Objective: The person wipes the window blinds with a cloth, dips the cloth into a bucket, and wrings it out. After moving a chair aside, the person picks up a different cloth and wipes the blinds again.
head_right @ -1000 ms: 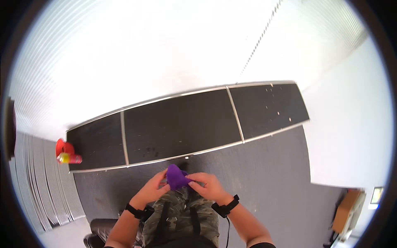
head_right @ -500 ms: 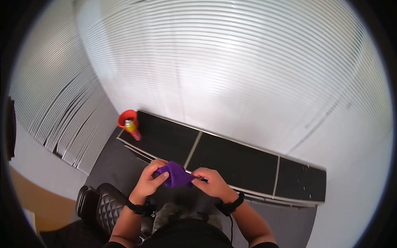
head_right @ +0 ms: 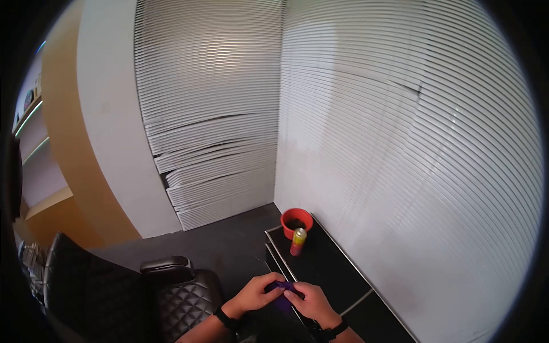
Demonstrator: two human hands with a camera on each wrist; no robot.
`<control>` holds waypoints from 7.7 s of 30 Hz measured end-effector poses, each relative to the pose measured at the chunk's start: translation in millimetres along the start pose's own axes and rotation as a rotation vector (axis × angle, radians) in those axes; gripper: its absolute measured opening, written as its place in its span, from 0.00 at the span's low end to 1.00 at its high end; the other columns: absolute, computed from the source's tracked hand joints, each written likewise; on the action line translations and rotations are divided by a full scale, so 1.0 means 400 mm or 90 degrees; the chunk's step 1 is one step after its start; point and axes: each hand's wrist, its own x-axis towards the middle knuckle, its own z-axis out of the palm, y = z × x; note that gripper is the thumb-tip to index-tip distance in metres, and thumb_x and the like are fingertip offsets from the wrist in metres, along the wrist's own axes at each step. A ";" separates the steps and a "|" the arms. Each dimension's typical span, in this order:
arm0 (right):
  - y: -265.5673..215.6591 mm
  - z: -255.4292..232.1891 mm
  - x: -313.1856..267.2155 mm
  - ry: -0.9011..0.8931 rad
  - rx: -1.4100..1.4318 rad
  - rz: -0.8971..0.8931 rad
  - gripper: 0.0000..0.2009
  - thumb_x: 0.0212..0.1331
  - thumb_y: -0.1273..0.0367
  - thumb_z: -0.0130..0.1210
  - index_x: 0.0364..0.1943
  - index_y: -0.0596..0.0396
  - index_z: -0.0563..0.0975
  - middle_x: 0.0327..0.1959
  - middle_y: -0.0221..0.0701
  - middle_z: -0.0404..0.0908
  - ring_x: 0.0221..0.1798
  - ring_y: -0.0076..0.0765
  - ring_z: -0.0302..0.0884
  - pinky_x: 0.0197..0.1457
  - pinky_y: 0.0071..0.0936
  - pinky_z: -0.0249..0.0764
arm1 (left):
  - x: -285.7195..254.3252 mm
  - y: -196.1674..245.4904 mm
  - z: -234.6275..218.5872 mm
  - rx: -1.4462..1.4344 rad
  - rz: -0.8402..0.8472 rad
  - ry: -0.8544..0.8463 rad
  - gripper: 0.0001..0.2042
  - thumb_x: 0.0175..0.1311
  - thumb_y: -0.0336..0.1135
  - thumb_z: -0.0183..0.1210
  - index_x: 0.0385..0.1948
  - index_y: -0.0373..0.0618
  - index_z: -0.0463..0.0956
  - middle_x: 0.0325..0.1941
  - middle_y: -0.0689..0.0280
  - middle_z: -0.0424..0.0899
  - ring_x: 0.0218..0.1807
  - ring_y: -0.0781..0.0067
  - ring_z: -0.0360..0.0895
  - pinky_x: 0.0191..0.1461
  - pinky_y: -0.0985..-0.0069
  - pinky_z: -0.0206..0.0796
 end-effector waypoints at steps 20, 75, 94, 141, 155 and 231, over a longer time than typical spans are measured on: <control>0.025 0.008 0.676 -0.221 0.116 -0.204 0.16 0.72 0.59 0.56 0.35 0.60 0.78 0.27 0.22 0.76 0.30 0.19 0.71 0.35 0.21 0.70 | 0.105 -0.246 -0.269 0.005 -0.142 0.231 0.26 0.65 0.45 0.67 0.60 0.40 0.74 0.54 0.53 0.79 0.58 0.60 0.77 0.65 0.67 0.67; 0.194 0.662 2.602 0.257 0.533 -0.254 0.18 0.75 0.60 0.49 0.61 0.56 0.68 0.38 0.28 0.76 0.36 0.23 0.72 0.37 0.23 0.71 | 1.133 -0.700 -1.940 0.525 -0.156 0.235 0.08 0.65 0.38 0.59 0.41 0.49 0.77 0.24 0.56 0.81 0.31 0.46 0.80 0.32 0.56 0.71; -0.608 0.564 3.155 0.310 0.052 -0.814 0.30 0.75 0.53 0.46 0.70 0.62 0.62 0.70 0.37 0.66 0.72 0.37 0.61 0.76 0.32 0.54 | 0.814 -0.456 -2.689 1.075 0.152 0.423 0.18 0.55 0.28 0.64 0.50 0.50 0.80 0.67 0.64 0.74 0.68 0.60 0.70 0.65 0.60 0.65; -0.279 1.152 2.822 -0.530 0.047 -0.452 0.09 0.58 0.71 0.62 0.42 0.55 0.82 0.33 0.32 0.85 0.40 0.36 0.84 0.46 0.31 0.79 | 0.958 -0.417 -2.902 1.224 0.113 0.480 0.32 0.66 0.34 0.55 0.74 0.50 0.58 0.81 0.66 0.56 0.81 0.63 0.51 0.82 0.61 0.44; -1.173 0.783 3.255 0.240 -0.485 -0.752 0.22 0.68 0.57 0.49 0.60 0.56 0.75 0.55 0.49 0.81 0.54 0.53 0.79 0.63 0.37 0.72 | 0.929 -0.412 -2.938 1.123 0.167 0.415 0.44 0.45 0.15 0.51 0.74 0.50 0.58 0.80 0.68 0.58 0.81 0.66 0.52 0.83 0.60 0.44; -0.942 1.308 3.111 0.327 -0.539 -0.968 0.36 0.60 0.62 0.52 0.70 0.70 0.61 0.73 0.61 0.57 0.75 0.71 0.53 0.78 0.62 0.46 | 0.636 -0.509 -2.997 0.996 0.130 0.569 0.37 0.47 0.18 0.50 0.69 0.41 0.64 0.76 0.56 0.64 0.78 0.55 0.58 0.78 0.61 0.53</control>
